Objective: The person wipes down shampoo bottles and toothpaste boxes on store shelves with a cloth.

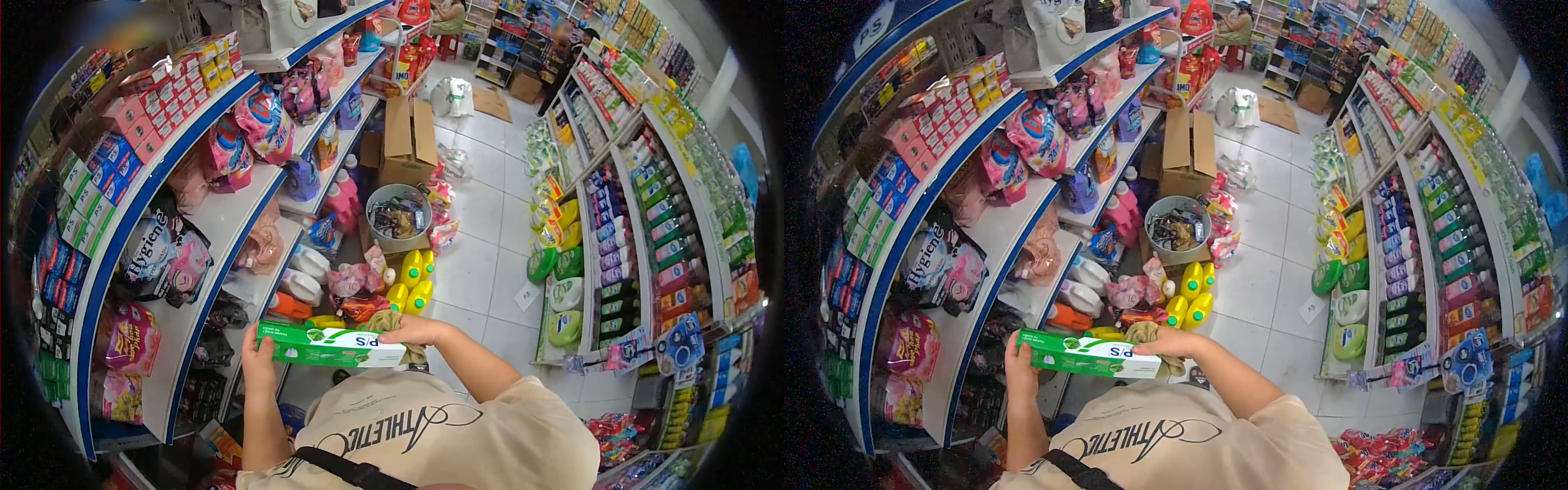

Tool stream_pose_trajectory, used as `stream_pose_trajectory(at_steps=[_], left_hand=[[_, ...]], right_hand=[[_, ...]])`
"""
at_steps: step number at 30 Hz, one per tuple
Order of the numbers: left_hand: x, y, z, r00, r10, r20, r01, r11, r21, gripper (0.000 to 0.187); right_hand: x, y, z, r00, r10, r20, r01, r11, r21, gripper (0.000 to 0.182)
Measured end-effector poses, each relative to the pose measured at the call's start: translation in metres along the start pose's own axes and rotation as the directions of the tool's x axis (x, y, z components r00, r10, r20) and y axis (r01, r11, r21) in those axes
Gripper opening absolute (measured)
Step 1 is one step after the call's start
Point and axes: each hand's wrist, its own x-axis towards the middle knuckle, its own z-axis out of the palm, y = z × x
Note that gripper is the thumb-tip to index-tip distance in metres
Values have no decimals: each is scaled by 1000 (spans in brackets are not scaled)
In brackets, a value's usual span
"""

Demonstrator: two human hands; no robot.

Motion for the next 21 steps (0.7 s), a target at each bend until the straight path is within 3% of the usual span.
stream_pose_trajectory(at_steps=[2,3,5,6,7,9,12,16,17,21], left_hand=[[8,1,4,999,41,25,-42,999,26,43],[10,4,6,990,130,57,-137,983,126,39],[15,10,10,962,183,200,-228,945,232,39],[18,13,9,941,202,272,-279,918,281,39],[22,12,6,923,176,341,-311,863,397,44],[21,20,14,883,108,457,-305,872,382,48],[17,27,28,813,-14,582,-227,913,339,49],[16,6,35,785,-67,616,-187,922,339,49],[14,3,35,777,-88,623,-183,916,357,49],[10,13,43,760,-127,638,-168,910,380,49]], right_hand=[[5,6,7,995,6,-99,-4,1000,14,44],[4,5,11,988,2,-156,0,1000,15,43],[4,14,14,964,-18,-266,15,1000,-12,43],[4,26,11,959,-1,-282,20,998,64,44],[3,38,10,955,18,-297,25,990,142,45],[-7,39,16,940,93,-328,-9,968,250,48],[-12,60,19,924,146,-353,-15,937,350,39],[-12,72,24,921,131,-366,-105,990,89,43],[-9,84,23,904,188,-385,-188,981,39,46],[-2,82,30,876,307,-371,-335,942,-12,52]])
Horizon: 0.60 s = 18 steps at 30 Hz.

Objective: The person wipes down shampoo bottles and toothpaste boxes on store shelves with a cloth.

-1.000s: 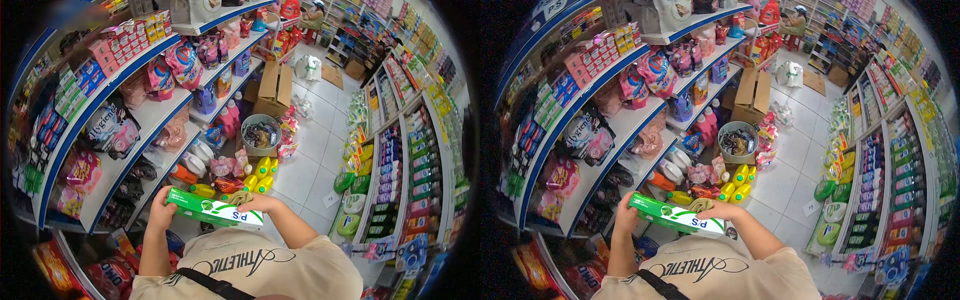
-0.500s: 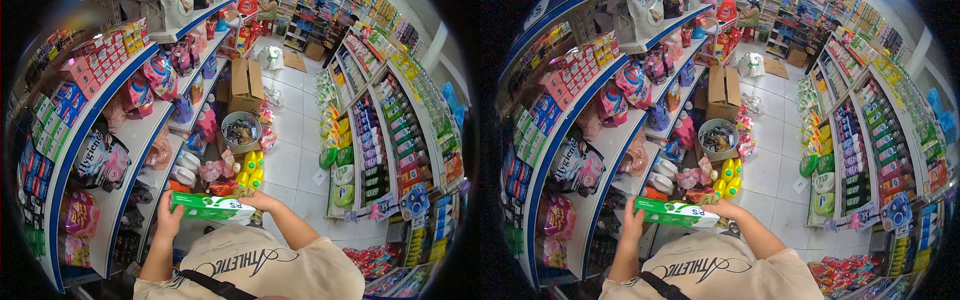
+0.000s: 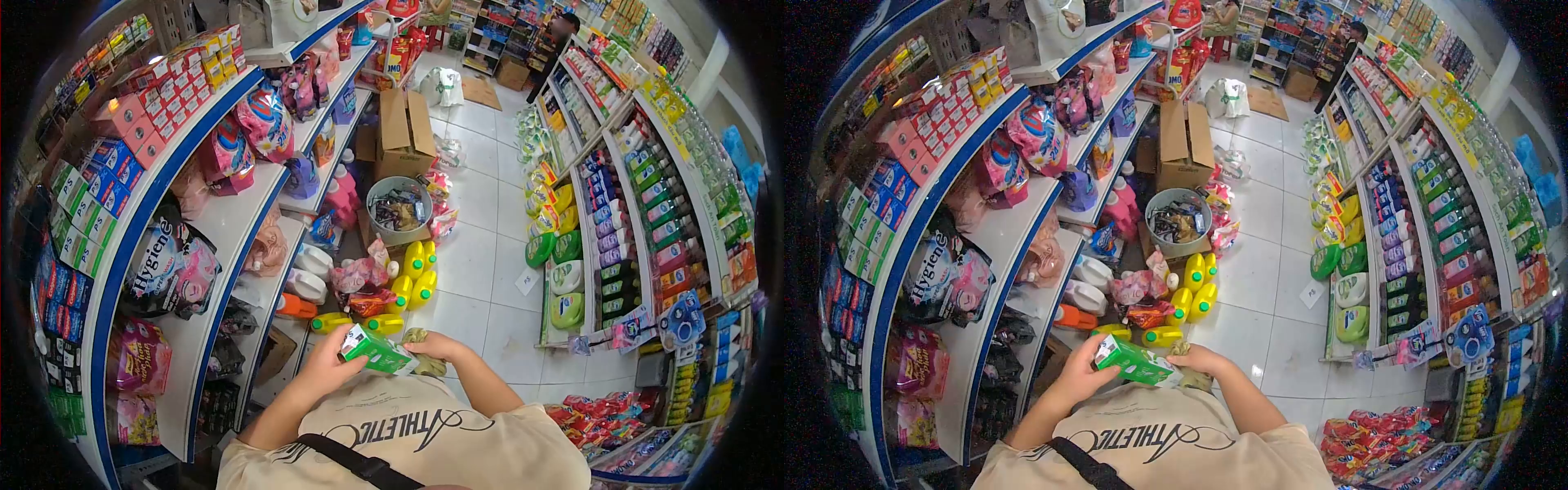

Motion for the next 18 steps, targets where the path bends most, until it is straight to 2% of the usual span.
stream_pose_trajectory(at_steps=[3,5,9,10,13,14,18], left_hand=[[1,9,6,997,-80,0,80,993,87,49],[3,10,15,997,-81,-4,81,988,134,50],[9,19,35,998,-68,5,64,959,277,54],[11,16,40,999,-48,1,46,955,293,54],[18,12,53,998,-59,-30,65,940,336,52],[22,11,58,997,-69,-43,79,934,347,51],[38,-5,72,986,-144,-89,168,900,402,52]], right_hand=[[7,-2,4,1000,11,4,-12,999,49,55],[15,-2,8,1000,12,-18,-11,997,80,56],[40,-4,5,975,167,145,-185,975,121,64],[23,-28,9,982,92,163,-132,959,250,65],[27,-33,8,966,-37,257,-97,867,488,59],[27,-36,7,956,-87,279,-99,802,589,51],[4,-58,-4,965,-56,257,-150,687,711,42]])
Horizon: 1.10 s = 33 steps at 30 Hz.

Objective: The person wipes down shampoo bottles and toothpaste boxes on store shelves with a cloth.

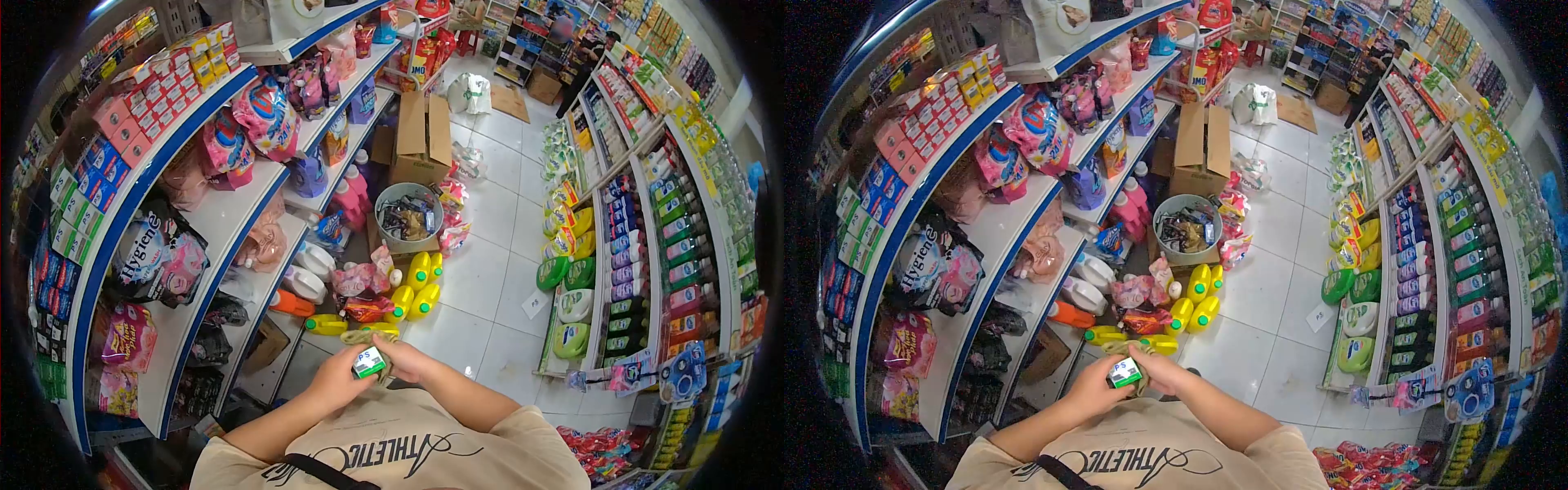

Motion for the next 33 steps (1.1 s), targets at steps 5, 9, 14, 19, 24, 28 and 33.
stream_pose_trajectory(at_steps=[5,9,14,19,24,28,33], left_hand=[[21,8,30,999,5,-46,-3,999,42,53],[42,26,55,990,41,-136,-35,998,46,54],[64,42,80,978,-60,-202,2,960,-279,53],[75,60,100,956,-110,-271,-59,835,-546,53],[81,82,122,943,-96,-319,-101,830,-548,57],[84,93,138,920,-17,-391,-162,893,-420,57],[81,93,130,902,24,-430,-187,921,-342,58]], right_hand=[[-16,-11,-20,995,-86,-57,89,995,54,40],[-22,-16,-49,972,-196,-130,209,973,94,43],[-13,-15,-109,938,-292,-188,242,938,-250,47],[-61,-60,-98,861,-320,-396,220,935,-278,40],[-56,-58,-106,785,-374,-493,416,909,-25,45],[-103,-67,-57,798,-470,-379,584,758,291,41],[-109,-65,-51,767,-579,-275,641,691,334,40]])
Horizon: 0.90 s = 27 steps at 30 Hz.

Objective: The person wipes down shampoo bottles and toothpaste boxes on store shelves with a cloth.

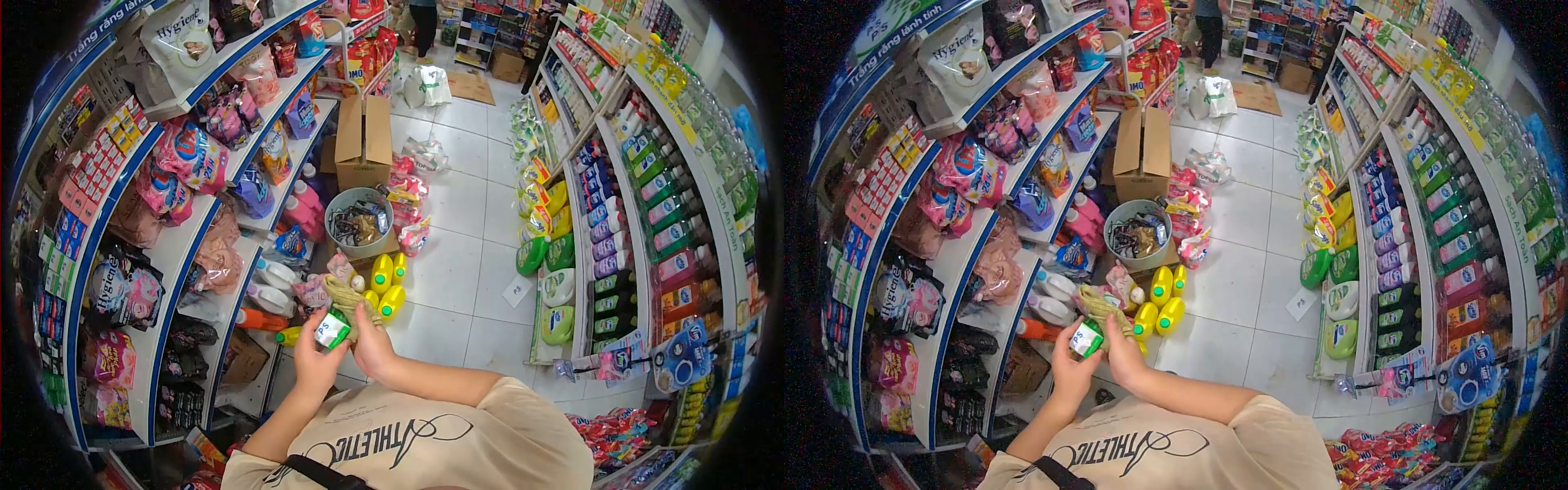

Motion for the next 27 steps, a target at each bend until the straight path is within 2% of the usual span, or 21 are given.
stream_pose_trajectory(at_steps=[4,5,6,8,10,12,14,15,16,17,20,22,23,24,26,27], left_hand=[[-15,16,-5,971,201,126,-220,961,168,55],[-18,29,-8,956,237,175,-272,939,212,53],[-21,41,-11,937,269,223,-322,913,252,51],[-21,60,-23,898,263,352,-354,907,228,49],[-22,64,-42,847,288,447,-385,912,141,51],[-23,68,-63,876,301,378,-309,950,-39,53],[-34,80,-78,973,94,209,-30,957,-288,56],[-38,85,-86,981,87,175,-28,948,-317,58],[-40,89,-95,988,81,132,-31,938,-344,60],[-43,89,-104,989,123,78,-89,934,-346,62],[-50,104,-126,987,149,-59,-157,968,-197,64],[-55,114,-137,941,290,-176,-309,947,-90,60],[-56,113,-147,907,370,-200,-374,927,20,59],[-57,124,-150,856,454,-248,-461,887,31,58],[-59,129,-167,712,642,-286,-587,767,260,58],[-57,134,-176,600,763,-242,-635,638,436,57]], right_hand=[[45,11,-33,989,-121,90,136,975,-176,42],[65,20,-59,999,34,-23,-37,984,-174,44],[45,-5,-35,997,40,58,-34,994,-104,48],[74,6,-70,999,41,-25,-44,992,-115,45],[68,-5,-66,998,47,-42,-50,996,-70,45],[68,-13,-71,996,30,-83,-35,998,-58,46],[74,-11,-83,991,18,-136,-29,996,-81,46],[75,-14,-82,989,-2,-147,-9,997,-77,47],[78,-15,-84,996,-34,-84,31,999,-45,46],[75,-18,-86,995,-36,-96,31,998,-55,46],[76,-20,-84,999,-54,3,54,996,-66,47],[81,-16,-95,999,-31,35,35,992,-117,49],[81,-15,-97,998,5,59,1,995,-101,50],[78,-15,-97,996,39,76,-33,996,-86,52],[67,-16,-88,999,31,45,-23,988,-154,54],[65,-17,-86,1000,8,27,-3,983,-182,55]])
